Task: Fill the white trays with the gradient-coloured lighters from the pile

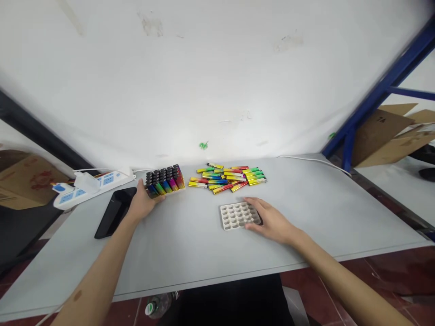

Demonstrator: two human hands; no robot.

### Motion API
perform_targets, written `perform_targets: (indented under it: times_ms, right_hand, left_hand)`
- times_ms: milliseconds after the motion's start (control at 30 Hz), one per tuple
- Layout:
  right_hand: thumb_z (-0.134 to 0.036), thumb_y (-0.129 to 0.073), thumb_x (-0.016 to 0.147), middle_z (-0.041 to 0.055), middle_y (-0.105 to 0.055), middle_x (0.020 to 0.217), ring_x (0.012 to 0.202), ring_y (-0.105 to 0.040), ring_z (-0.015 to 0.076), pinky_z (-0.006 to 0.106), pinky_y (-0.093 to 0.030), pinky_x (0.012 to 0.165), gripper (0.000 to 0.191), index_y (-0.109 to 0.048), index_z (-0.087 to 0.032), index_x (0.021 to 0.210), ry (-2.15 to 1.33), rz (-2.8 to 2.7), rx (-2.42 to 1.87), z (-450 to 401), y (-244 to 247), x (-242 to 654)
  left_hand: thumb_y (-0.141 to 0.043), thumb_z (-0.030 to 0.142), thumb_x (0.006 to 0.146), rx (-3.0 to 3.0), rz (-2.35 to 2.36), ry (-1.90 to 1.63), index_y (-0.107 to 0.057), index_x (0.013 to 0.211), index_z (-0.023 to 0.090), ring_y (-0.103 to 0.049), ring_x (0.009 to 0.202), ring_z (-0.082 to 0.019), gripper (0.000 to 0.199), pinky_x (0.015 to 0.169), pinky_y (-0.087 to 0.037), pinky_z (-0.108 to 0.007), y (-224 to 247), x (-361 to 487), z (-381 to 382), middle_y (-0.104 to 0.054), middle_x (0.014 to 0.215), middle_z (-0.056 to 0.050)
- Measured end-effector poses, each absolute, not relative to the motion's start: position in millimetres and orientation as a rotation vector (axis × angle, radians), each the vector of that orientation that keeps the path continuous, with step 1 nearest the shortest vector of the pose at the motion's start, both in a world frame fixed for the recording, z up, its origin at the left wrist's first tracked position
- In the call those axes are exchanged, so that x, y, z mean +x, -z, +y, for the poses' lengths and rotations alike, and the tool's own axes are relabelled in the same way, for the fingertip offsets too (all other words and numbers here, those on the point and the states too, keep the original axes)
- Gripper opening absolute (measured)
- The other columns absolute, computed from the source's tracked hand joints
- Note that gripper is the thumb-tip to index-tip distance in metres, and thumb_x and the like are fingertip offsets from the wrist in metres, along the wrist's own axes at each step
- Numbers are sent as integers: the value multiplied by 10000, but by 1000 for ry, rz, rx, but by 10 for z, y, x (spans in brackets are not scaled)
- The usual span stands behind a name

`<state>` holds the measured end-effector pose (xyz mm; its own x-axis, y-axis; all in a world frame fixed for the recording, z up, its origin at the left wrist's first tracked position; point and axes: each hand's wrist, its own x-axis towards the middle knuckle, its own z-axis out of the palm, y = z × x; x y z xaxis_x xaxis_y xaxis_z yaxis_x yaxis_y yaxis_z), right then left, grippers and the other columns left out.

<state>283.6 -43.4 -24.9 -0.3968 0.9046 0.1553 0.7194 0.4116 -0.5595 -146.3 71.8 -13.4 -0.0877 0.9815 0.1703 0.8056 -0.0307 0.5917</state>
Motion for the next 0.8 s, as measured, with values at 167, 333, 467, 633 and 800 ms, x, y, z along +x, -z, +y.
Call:
perform_targets:
  times_ms: [167,333,467,633,800]
  right_hand:
    - [-441,-436,982,105,-585,1301,1214,-551,252,421,-445,1024,412,-522,-225,1322,-386,-2026,-1456,-24,231,2893]
    - [-371,-454,951,142,-624,1120,1081,-547,296,417,-420,954,323,-634,-158,1115,28,-1655,-1730,546,339,2960]
    - [-524,-499,907,194,-599,1111,1035,-539,341,437,-390,886,484,-621,-107,1120,188,-1520,-2088,611,425,3026]
    - [-709,-511,820,211,-607,1049,1036,-524,371,453,-370,878,660,-643,-94,1019,159,-1495,-2266,497,433,3095]
    - [-689,-559,795,174,-644,1042,1054,-521,356,455,-385,892,570,-639,-149,958,-98,-1514,-2189,492,386,3155]
  left_hand:
    - [-691,439,793,1758,2157,-1257,-268,1464,112,-479,1296,-345,857,1083,-410,-510,175,-1101,364,-440,1426,-218]
    - [-600,288,882,2383,1793,-1438,-489,1273,197,-496,1241,-300,417,1107,-341,-526,134,-236,-64,-563,1270,-127]
    - [-619,330,897,2701,1074,-851,-549,1206,241,-522,1189,-251,329,1026,-443,-413,121,359,-134,-599,1250,-78]
    - [-649,362,881,2646,911,-706,-620,1086,236,-576,1100,-238,242,982,-470,-413,219,572,79,-655,1179,-50]
    - [-622,285,899,2547,1081,-881,-634,1104,241,-573,1120,-230,210,984,-473,-417,330,435,174,-692,1178,-37]
